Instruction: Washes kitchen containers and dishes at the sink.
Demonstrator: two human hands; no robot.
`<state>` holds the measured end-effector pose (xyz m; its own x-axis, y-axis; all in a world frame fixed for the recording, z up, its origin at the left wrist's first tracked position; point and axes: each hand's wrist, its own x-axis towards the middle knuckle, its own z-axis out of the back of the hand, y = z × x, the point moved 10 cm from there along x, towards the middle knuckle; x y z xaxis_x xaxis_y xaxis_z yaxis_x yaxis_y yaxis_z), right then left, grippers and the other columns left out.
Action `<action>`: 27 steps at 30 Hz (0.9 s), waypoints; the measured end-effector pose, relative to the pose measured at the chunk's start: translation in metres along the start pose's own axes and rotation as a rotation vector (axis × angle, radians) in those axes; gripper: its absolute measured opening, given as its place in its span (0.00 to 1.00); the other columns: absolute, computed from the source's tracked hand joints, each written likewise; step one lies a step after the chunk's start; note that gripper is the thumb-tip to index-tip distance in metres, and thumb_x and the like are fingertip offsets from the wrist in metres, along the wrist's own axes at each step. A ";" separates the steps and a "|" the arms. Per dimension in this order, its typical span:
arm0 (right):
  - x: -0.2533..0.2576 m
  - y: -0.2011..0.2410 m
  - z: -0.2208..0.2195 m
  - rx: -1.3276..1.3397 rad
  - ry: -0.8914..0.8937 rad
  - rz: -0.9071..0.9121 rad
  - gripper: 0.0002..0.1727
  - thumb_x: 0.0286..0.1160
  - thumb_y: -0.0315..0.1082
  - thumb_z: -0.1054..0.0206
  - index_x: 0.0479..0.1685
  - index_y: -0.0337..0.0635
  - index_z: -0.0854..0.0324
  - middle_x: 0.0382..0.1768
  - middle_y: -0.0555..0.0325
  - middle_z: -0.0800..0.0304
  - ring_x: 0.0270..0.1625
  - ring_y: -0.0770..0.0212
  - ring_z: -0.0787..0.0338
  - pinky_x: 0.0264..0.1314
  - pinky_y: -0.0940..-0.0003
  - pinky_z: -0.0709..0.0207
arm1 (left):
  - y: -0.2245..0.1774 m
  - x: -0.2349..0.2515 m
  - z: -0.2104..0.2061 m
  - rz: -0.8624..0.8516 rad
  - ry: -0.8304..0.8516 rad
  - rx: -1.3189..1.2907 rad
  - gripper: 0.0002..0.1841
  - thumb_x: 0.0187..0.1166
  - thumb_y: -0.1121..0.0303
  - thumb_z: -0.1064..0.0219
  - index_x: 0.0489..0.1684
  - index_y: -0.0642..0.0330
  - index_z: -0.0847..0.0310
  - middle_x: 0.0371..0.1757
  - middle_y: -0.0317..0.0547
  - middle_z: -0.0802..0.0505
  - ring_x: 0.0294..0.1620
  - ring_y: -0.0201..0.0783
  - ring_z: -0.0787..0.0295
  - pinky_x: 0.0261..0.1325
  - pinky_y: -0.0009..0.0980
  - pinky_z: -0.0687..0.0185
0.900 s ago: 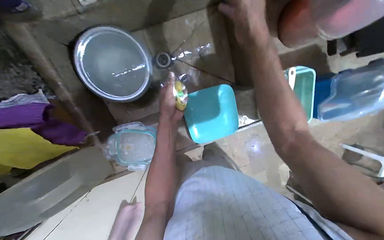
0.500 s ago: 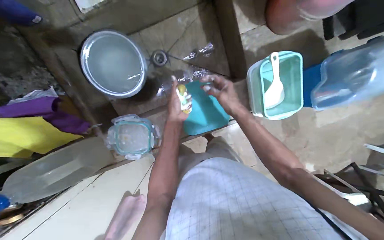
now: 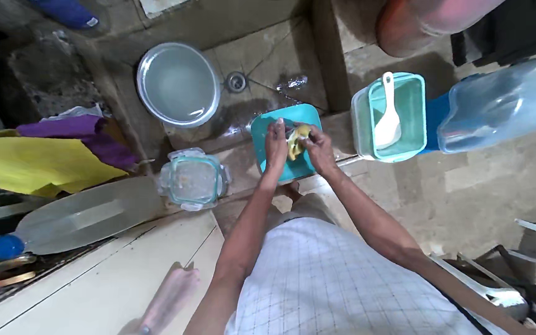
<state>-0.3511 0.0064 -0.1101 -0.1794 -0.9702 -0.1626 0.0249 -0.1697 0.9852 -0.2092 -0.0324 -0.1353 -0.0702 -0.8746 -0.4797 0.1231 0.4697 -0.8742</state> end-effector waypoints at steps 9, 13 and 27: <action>-0.006 0.001 0.019 -0.874 -0.286 0.023 0.21 0.74 0.36 0.29 0.68 0.48 0.13 0.58 0.38 0.13 0.56 0.43 0.10 0.56 0.45 0.14 | 0.019 0.002 0.097 -0.043 -0.030 0.644 0.39 0.72 0.62 0.22 0.83 0.66 0.34 0.65 0.63 0.12 0.67 0.60 0.15 0.72 0.58 0.21; -0.023 -0.015 -0.042 -0.966 -0.005 0.146 0.27 0.68 0.47 0.23 0.69 0.49 0.13 0.61 0.44 0.14 0.59 0.47 0.10 0.56 0.50 0.12 | 0.023 0.011 0.092 -0.005 0.034 0.729 0.20 0.80 0.57 0.30 0.58 0.65 0.14 0.48 0.59 0.06 0.53 0.56 0.08 0.62 0.60 0.17; -0.032 -0.018 -0.058 -1.073 0.058 0.007 0.23 0.75 0.35 0.31 0.71 0.47 0.14 0.65 0.44 0.15 0.58 0.46 0.09 0.55 0.47 0.11 | 0.030 0.002 0.078 0.076 0.123 0.683 0.29 0.71 0.69 0.28 0.74 0.63 0.27 0.54 0.61 0.07 0.59 0.60 0.10 0.62 0.63 0.17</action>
<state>-0.2893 0.0303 -0.1262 -0.1296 -0.9738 -0.1871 0.8812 -0.1996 0.4285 -0.1288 -0.0295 -0.1573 -0.1439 -0.8032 -0.5780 0.7239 0.3129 -0.6149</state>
